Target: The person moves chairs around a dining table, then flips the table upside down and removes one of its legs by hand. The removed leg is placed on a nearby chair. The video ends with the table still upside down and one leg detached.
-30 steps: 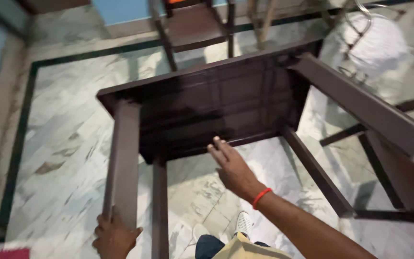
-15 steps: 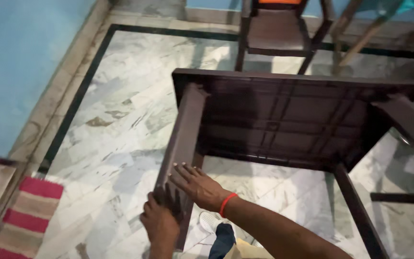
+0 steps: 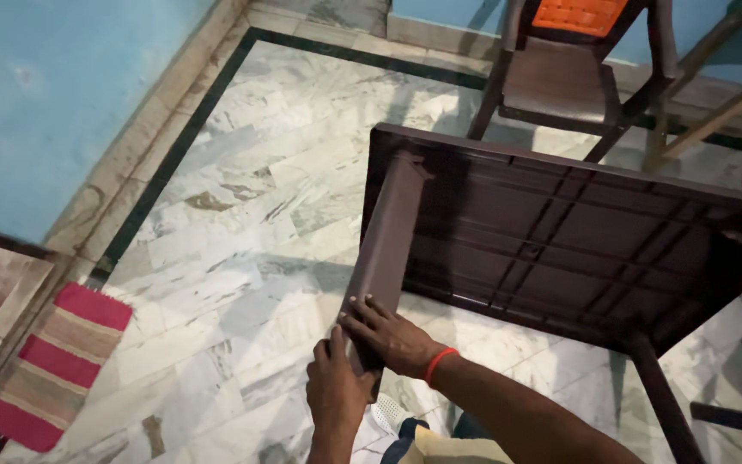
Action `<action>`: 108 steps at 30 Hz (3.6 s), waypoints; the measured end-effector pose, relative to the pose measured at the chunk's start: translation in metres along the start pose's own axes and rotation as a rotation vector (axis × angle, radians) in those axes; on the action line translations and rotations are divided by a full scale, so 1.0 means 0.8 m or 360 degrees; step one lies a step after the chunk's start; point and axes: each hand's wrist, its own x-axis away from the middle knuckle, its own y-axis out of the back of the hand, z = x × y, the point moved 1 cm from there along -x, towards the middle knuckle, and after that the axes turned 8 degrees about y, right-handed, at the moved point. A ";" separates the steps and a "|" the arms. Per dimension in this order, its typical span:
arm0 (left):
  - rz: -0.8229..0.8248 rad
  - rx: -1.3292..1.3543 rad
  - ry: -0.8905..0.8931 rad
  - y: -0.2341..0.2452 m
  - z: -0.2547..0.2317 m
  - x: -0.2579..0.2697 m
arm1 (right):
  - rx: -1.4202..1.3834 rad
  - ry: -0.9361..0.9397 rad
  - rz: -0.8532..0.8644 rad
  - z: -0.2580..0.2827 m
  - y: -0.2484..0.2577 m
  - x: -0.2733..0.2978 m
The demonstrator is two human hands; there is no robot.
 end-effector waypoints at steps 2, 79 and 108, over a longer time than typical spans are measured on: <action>0.0067 0.0238 0.0126 0.002 0.002 -0.010 | 0.0012 -0.0084 0.0122 -0.005 0.006 -0.003; 0.0088 0.0070 -0.0087 -0.017 -0.512 -0.454 | -0.0702 -0.0449 -0.0981 -0.471 0.218 -0.044; -0.0223 -0.0133 -0.0383 -0.143 -0.670 -0.725 | -0.0739 -0.1147 -0.1149 -0.467 0.127 0.139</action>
